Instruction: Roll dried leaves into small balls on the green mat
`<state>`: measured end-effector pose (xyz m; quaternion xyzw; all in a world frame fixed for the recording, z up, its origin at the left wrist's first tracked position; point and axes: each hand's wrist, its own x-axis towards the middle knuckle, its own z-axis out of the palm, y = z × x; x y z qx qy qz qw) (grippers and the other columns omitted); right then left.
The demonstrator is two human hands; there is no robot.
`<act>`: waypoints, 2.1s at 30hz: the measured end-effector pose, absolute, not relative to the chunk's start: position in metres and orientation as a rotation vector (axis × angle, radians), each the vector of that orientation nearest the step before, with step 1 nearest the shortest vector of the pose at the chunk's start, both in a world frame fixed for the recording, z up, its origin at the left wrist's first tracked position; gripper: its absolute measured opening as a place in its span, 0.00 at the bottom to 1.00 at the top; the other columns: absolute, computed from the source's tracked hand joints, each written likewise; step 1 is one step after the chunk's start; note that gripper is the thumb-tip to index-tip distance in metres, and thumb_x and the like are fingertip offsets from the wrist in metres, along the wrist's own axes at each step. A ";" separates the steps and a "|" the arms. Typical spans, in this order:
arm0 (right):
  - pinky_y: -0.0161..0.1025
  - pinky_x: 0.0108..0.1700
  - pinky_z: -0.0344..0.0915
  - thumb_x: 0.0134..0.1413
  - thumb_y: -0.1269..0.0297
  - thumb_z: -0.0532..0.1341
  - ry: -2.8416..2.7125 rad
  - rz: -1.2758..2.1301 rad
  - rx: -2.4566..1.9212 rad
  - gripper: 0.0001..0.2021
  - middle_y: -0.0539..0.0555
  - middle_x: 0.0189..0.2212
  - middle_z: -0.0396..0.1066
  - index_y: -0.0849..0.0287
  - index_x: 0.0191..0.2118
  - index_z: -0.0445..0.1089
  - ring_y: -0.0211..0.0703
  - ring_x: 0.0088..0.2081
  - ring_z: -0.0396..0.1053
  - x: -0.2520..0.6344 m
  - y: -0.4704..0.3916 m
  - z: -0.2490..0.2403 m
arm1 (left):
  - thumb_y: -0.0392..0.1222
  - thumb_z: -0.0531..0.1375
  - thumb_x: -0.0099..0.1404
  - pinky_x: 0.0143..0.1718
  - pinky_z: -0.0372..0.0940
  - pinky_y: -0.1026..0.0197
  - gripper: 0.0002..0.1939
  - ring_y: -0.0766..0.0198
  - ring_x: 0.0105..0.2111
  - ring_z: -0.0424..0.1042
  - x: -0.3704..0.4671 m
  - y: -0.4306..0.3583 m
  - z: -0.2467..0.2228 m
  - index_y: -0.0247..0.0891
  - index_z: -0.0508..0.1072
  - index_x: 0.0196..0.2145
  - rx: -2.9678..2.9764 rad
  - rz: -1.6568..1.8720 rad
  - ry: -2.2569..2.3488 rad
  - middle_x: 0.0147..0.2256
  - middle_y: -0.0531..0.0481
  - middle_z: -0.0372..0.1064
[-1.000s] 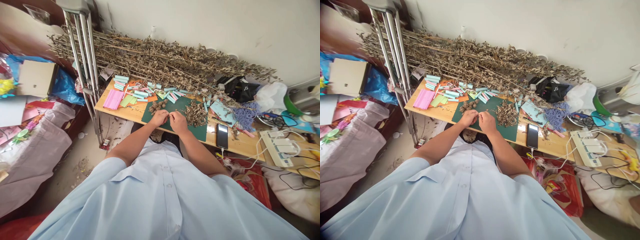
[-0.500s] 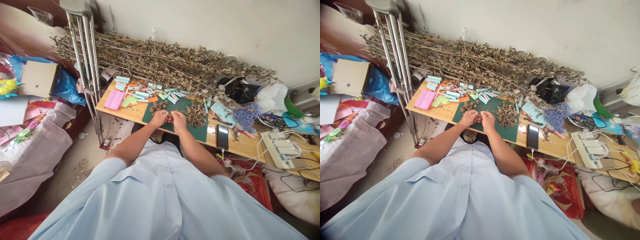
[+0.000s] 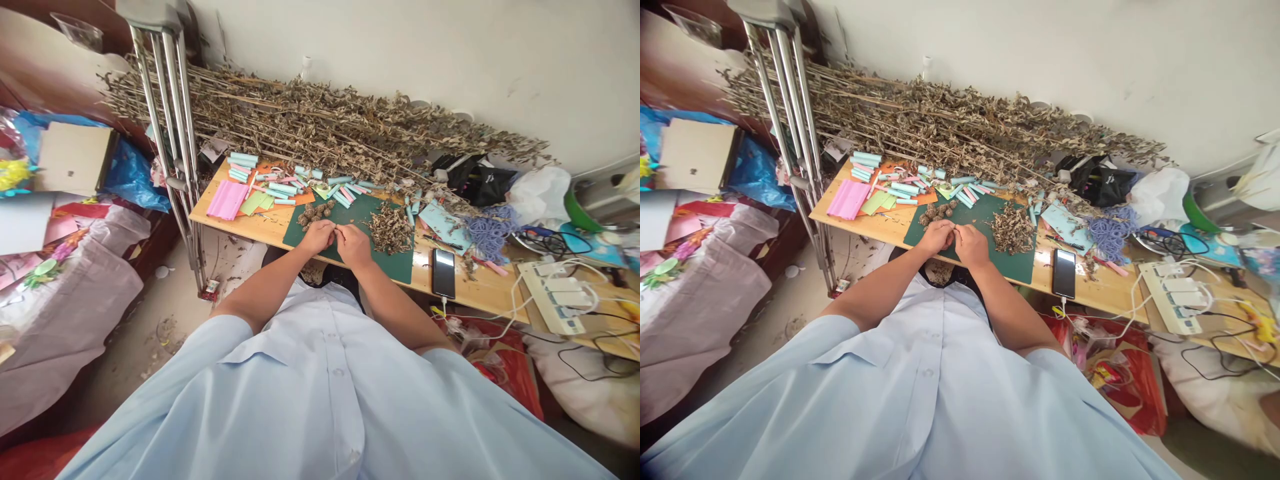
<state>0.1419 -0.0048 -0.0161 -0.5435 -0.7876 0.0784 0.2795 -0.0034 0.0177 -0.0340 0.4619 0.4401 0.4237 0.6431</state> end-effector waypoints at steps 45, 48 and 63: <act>0.45 0.49 0.71 0.65 0.62 0.53 -1.923 0.498 -1.431 0.14 0.57 0.35 0.77 0.56 0.40 0.76 0.49 0.42 0.74 0.149 -0.002 -0.015 | 0.39 0.53 0.62 0.19 0.50 0.67 0.09 0.73 0.14 0.56 -0.005 0.014 -0.025 0.36 0.69 0.27 1.197 0.898 1.074 0.15 0.56 0.62; 0.45 0.52 0.68 0.68 0.63 0.51 -2.118 0.362 -1.354 0.15 0.60 0.41 0.77 0.57 0.46 0.75 0.49 0.46 0.73 0.154 -0.003 -0.011 | 0.41 0.53 0.63 0.19 0.49 0.66 0.10 0.72 0.14 0.55 -0.004 0.015 -0.028 0.36 0.68 0.26 1.145 0.914 1.031 0.16 0.56 0.62; 0.44 0.40 0.67 0.58 0.58 0.59 -1.749 0.459 -1.628 0.10 0.53 0.27 0.74 0.56 0.32 0.74 0.47 0.31 0.69 0.177 0.017 -0.028 | 0.61 0.52 0.71 0.16 0.47 0.65 0.24 0.73 0.11 0.52 -0.006 0.013 -0.023 0.36 0.70 0.32 1.043 0.963 0.971 0.14 0.56 0.61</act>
